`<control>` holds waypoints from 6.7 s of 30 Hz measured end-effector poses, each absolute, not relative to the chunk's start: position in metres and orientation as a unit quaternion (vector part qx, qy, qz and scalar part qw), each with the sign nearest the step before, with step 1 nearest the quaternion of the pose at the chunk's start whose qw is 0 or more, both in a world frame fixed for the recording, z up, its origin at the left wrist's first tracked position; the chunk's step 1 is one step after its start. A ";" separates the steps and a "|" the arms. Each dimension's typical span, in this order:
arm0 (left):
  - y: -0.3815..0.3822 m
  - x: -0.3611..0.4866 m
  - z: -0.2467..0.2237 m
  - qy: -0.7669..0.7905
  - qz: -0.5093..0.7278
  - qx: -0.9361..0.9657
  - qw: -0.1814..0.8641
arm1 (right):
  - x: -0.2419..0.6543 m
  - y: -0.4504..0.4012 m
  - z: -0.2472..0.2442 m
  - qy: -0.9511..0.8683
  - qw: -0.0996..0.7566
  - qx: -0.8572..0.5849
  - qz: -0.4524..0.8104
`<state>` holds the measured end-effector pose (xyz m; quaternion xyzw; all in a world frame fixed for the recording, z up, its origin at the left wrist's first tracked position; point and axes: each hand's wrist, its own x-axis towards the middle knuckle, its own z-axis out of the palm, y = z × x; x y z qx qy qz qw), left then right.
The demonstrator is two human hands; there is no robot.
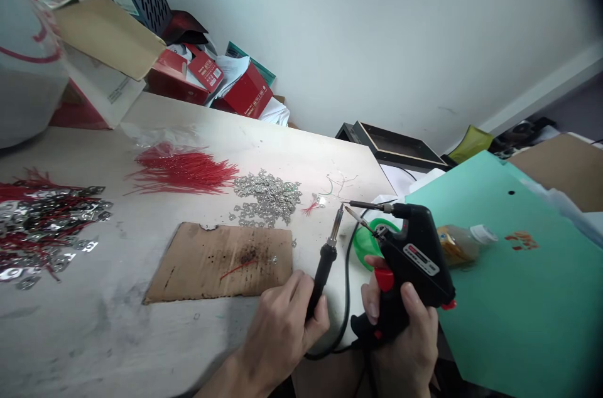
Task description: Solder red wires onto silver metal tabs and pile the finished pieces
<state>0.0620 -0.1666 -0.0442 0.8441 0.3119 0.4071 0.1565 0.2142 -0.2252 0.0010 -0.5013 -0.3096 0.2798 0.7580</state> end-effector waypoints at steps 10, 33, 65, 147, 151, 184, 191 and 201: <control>-0.165 0.072 -0.039 0.349 0.372 0.850 0.130 | 0.232 -0.228 0.006 -0.305 0.766 -0.524 0.213; -0.109 -0.041 -0.012 0.424 0.139 0.894 -0.032 | 0.154 -0.294 -0.031 -0.116 0.687 -0.551 0.459; -0.102 -0.061 -0.019 0.352 0.243 0.898 0.101 | 0.159 -0.262 -0.044 -0.186 0.702 -0.592 0.350; -0.112 -0.022 -0.033 0.425 0.272 0.845 0.178 | 0.105 -0.284 -0.054 -0.199 0.641 -0.655 0.347; -0.111 -0.022 -0.034 0.427 0.268 0.845 0.178 | 0.106 -0.285 -0.058 -0.213 0.636 -0.655 0.348; -0.110 -0.022 -0.032 0.434 0.257 0.842 0.192 | 0.099 -0.279 -0.041 -0.207 0.606 -0.677 0.363; -0.110 -0.027 -0.029 0.416 0.292 0.827 0.241 | 0.101 -0.283 -0.052 -0.199 0.640 -0.655 0.348; -0.146 -0.037 -0.007 0.322 0.374 0.733 0.469 | 0.100 -0.239 -0.004 -0.334 0.643 -0.655 0.216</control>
